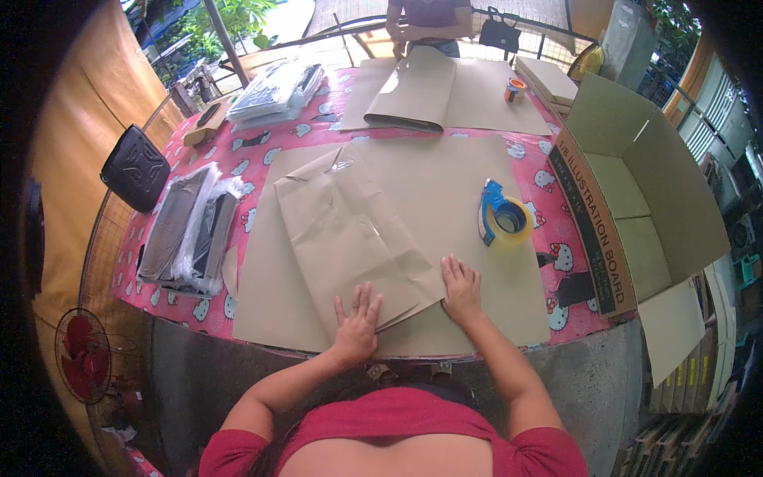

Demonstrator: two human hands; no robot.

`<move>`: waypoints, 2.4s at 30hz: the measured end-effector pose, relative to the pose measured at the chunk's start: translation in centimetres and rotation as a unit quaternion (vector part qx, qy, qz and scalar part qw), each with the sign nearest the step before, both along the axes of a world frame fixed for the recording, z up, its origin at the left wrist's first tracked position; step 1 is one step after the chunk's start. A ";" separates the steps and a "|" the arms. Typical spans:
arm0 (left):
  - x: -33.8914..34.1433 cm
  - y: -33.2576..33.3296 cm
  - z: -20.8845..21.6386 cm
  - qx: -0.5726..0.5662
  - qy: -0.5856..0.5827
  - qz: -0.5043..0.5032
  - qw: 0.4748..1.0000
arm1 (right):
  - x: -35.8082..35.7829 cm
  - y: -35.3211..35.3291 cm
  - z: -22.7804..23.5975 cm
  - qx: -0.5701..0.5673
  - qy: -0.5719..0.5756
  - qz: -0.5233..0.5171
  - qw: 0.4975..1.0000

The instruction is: The person wraps several flat rectangular items in brown paper and clear tape, folding the edges around the objects and securing them, then places the finished packages into a large cardboard box.

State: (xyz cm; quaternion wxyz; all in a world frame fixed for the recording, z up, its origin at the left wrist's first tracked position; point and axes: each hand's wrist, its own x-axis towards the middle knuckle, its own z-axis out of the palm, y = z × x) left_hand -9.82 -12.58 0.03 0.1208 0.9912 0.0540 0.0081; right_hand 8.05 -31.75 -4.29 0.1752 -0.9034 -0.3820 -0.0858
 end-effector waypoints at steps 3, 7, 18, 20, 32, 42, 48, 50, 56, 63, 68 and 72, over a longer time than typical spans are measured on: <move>-0.9 0.0 -1.2 -0.017 -0.087 0.043 0.995 | -1.1 0.8 0.1 -0.088 0.004 -0.019 0.996; -1.0 0.2 -1.1 -0.083 -0.179 0.010 0.980 | -2.5 2.3 -1.6 -0.085 -0.032 -0.022 0.996; -1.8 3.5 1.8 -0.256 -0.099 -0.124 0.954 | -13.7 12.8 -6.6 -0.150 0.227 0.447 0.852; -2.1 6.0 5.2 -0.368 -0.079 -0.095 0.922 | -16.3 10.7 2.1 -0.085 0.366 0.376 0.847; -0.8 15.8 -3.7 -0.163 -0.109 -0.121 0.973 | -9.3 6.5 4.8 0.116 0.032 0.282 0.952; -0.9 10.1 -1.9 -0.093 0.037 0.408 0.908 | 6.5 7.1 0.6 -0.177 0.084 0.012 0.981; -0.6 2.8 -9.4 0.113 0.138 0.561 0.808 | 0.4 7.1 -4.0 -0.192 -0.012 0.068 0.979; 1.0 -1.2 -4.4 0.036 0.272 0.403 0.873 | -4.3 4.0 -0.1 -0.241 0.108 0.218 0.940; -7.2 -3.6 -4.9 -0.460 0.014 0.206 0.864 | -1.9 3.7 12.0 -0.254 0.438 0.570 0.648; 2.3 5.2 -3.2 -0.691 -0.251 0.505 0.452 | 4.5 21.3 8.4 -0.158 0.021 0.468 0.869; 3.2 -1.0 -6.2 -0.636 -0.389 0.542 0.387 | 2.1 20.7 4.0 -0.172 -0.011 0.407 0.897; 1.3 -8.3 -5.0 -0.753 -0.096 0.441 0.480 | 3.4 20.6 4.2 -0.167 -0.002 0.407 0.898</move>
